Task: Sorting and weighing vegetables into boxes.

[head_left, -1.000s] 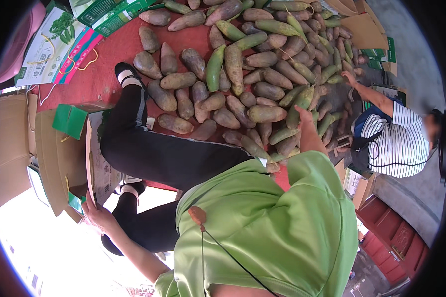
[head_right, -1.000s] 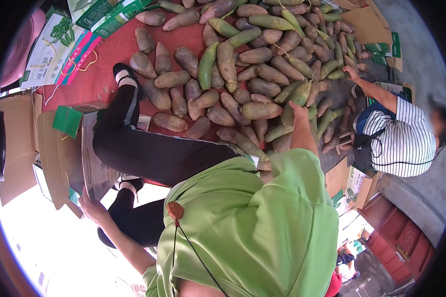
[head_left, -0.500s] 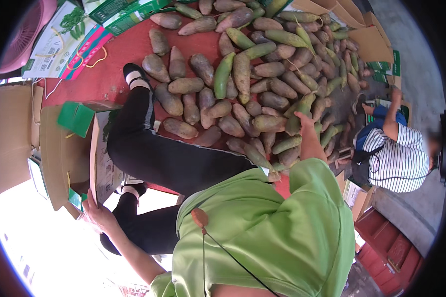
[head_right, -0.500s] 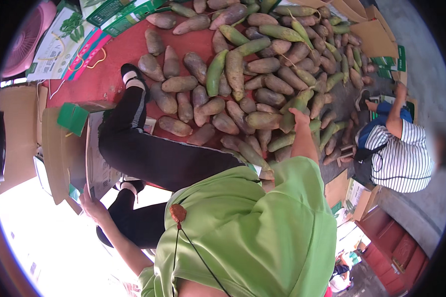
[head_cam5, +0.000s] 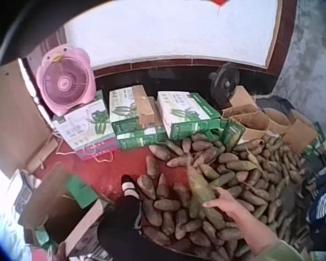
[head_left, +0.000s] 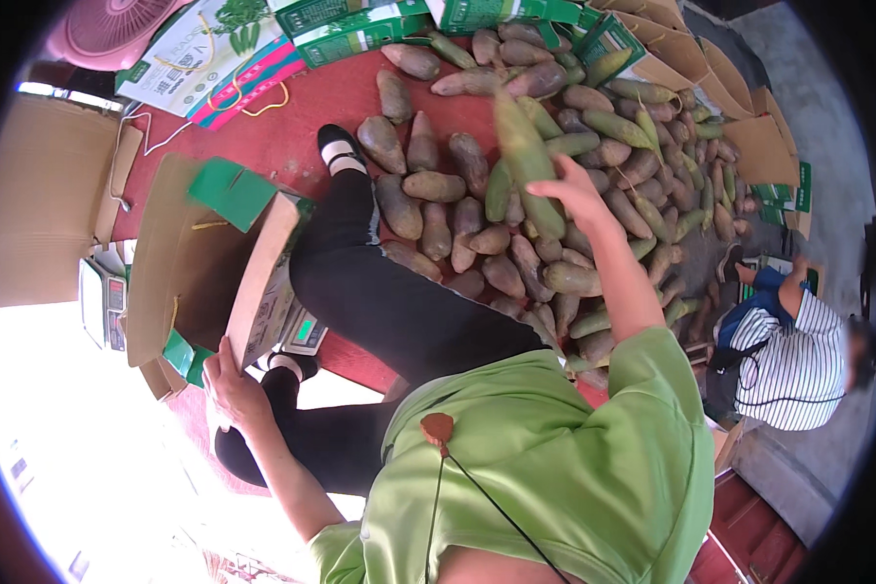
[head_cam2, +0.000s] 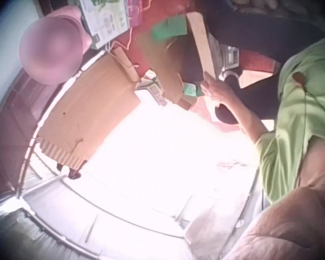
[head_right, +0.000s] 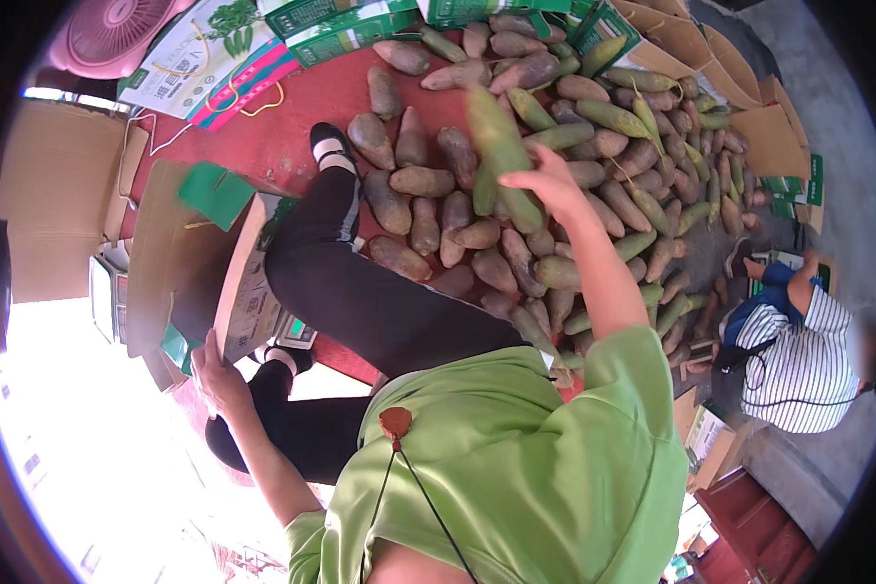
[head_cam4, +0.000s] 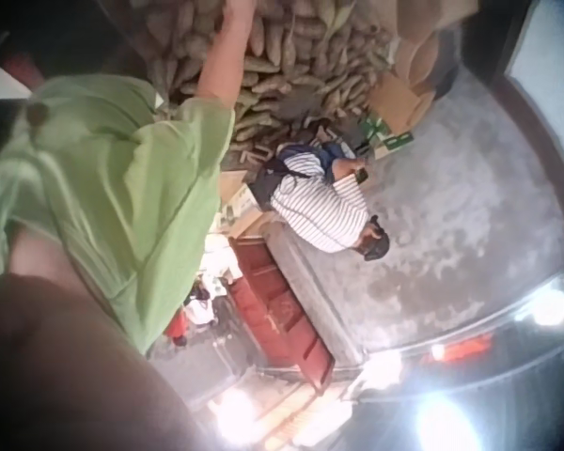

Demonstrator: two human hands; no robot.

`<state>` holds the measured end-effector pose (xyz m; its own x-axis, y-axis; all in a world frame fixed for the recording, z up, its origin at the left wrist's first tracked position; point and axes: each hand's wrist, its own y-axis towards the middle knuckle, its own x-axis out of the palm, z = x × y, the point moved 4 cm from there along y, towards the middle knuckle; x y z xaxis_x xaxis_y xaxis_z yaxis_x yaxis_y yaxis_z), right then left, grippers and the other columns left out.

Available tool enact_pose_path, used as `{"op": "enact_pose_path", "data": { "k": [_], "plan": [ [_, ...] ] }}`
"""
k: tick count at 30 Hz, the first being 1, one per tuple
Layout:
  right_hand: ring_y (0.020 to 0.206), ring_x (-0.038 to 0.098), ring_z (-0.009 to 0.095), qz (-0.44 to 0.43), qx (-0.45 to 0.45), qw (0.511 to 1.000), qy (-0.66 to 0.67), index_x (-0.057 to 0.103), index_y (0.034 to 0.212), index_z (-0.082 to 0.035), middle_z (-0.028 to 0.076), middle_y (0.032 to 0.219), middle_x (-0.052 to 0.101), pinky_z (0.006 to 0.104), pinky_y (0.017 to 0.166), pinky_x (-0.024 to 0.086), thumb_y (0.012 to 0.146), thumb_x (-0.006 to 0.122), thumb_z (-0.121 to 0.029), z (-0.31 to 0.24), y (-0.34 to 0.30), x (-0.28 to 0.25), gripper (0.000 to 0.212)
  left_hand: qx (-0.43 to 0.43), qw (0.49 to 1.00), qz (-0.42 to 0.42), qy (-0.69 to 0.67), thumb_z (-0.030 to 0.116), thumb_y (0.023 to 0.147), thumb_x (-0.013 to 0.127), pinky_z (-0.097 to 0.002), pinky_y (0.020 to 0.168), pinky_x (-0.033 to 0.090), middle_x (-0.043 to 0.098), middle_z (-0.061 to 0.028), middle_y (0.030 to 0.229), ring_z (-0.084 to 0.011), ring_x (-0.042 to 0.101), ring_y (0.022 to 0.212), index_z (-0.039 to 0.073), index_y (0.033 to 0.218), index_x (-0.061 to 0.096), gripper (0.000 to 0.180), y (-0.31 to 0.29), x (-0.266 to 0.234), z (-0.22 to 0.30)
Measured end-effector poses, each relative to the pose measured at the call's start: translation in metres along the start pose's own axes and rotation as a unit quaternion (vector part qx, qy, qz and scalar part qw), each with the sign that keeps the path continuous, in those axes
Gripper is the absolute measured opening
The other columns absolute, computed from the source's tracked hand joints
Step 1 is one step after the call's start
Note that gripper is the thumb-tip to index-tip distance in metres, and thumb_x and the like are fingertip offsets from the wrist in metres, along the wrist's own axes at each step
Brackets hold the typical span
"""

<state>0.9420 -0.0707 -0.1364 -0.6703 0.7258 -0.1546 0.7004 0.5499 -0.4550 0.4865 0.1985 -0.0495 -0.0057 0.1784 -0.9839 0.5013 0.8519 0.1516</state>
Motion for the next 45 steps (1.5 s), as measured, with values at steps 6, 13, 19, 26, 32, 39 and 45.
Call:
{"op": "enact_pose_path", "data": {
  "k": [6,13,19,26,32,39,45],
  "plan": [
    [0.102,0.057,0.023,-0.174,-0.299,0.891,-0.295,0.051,0.120,0.001,0.015,0.109,0.060,0.0316,0.088,0.045,0.058,0.077,-0.021,-0.173,-0.006,0.155,0.071,-0.021,0.999,-0.023,0.005,0.001,0.077,0.054,-0.0381,0.078,0.046,0.056,-0.0061,0.092,-0.0268,0.056,0.089,0.016,0.112,0.062,0.039,0.002,-0.003,0.004],
    [0.080,0.064,0.030,-0.247,-0.453,0.648,-0.560,0.071,0.075,-0.008,0.013,0.078,0.067,0.0428,0.060,0.048,0.055,0.066,-0.019,-0.224,-0.062,0.360,0.023,-0.033,0.997,-0.064,0.014,0.001,0.074,0.056,-0.0410,0.074,0.047,0.056,-0.0069,0.092,-0.0288,0.056,0.091,0.018,0.116,0.060,0.045,0.002,-0.007,-0.005],
    [0.083,0.053,0.025,-0.205,-0.444,0.564,-0.666,0.068,0.100,-0.013,0.004,0.093,0.063,0.0430,0.055,0.033,0.078,0.055,-0.020,-0.158,-0.070,0.499,0.027,-0.031,0.999,-0.038,-0.007,0.005,0.073,0.061,-0.0415,0.072,0.047,0.056,-0.0076,0.091,-0.0291,0.057,0.088,0.015,0.113,0.062,0.041,0.006,-0.005,-0.004],
    [0.104,0.053,0.028,-0.240,-0.488,0.531,-0.650,0.067,0.106,-0.014,0.005,0.109,0.064,0.0529,0.078,0.038,0.083,0.053,-0.027,-0.105,-0.075,0.539,0.030,-0.014,0.998,-0.048,-0.035,0.010,0.082,0.050,-0.0426,0.071,0.046,0.056,-0.0088,0.091,-0.0304,0.057,0.087,0.014,0.115,0.061,0.035,0.002,-0.007,-0.002],
    [0.105,0.053,0.023,-0.227,-0.524,0.623,-0.535,0.068,0.098,-0.015,0.003,0.104,0.065,0.0523,0.083,0.037,0.082,0.055,-0.030,-0.139,-0.071,0.521,0.025,-0.042,0.997,-0.052,-0.031,0.001,0.077,0.054,-0.0419,0.072,0.046,0.055,-0.0089,0.091,-0.0298,0.056,0.088,0.013,0.115,0.061,0.040,0.006,-0.008,-0.004],
    [0.088,0.059,0.021,-0.095,-0.575,0.786,-0.205,0.065,0.086,-0.014,0.001,0.083,0.063,0.0421,0.076,0.041,0.069,0.070,-0.024,-0.169,-0.077,0.329,0.021,0.005,0.999,-0.015,-0.035,0.002,0.079,0.053,-0.0420,0.070,0.047,0.055,-0.0084,0.090,-0.0291,0.057,0.085,0.013,0.113,0.062,0.037,0.005,-0.003,-0.007],
    [0.082,0.060,0.031,0.006,-0.433,0.881,-0.192,0.063,0.090,-0.006,0.012,0.086,0.063,0.0410,0.074,0.048,0.070,0.067,-0.007,-0.056,-0.047,0.168,0.021,-0.007,1.000,0.004,-0.022,-0.001,0.076,0.056,-0.0408,0.068,0.048,0.055,-0.0072,0.088,-0.0271,0.058,0.085,0.012,0.113,0.063,0.040,0.000,0.002,-0.006]
  ]
}}
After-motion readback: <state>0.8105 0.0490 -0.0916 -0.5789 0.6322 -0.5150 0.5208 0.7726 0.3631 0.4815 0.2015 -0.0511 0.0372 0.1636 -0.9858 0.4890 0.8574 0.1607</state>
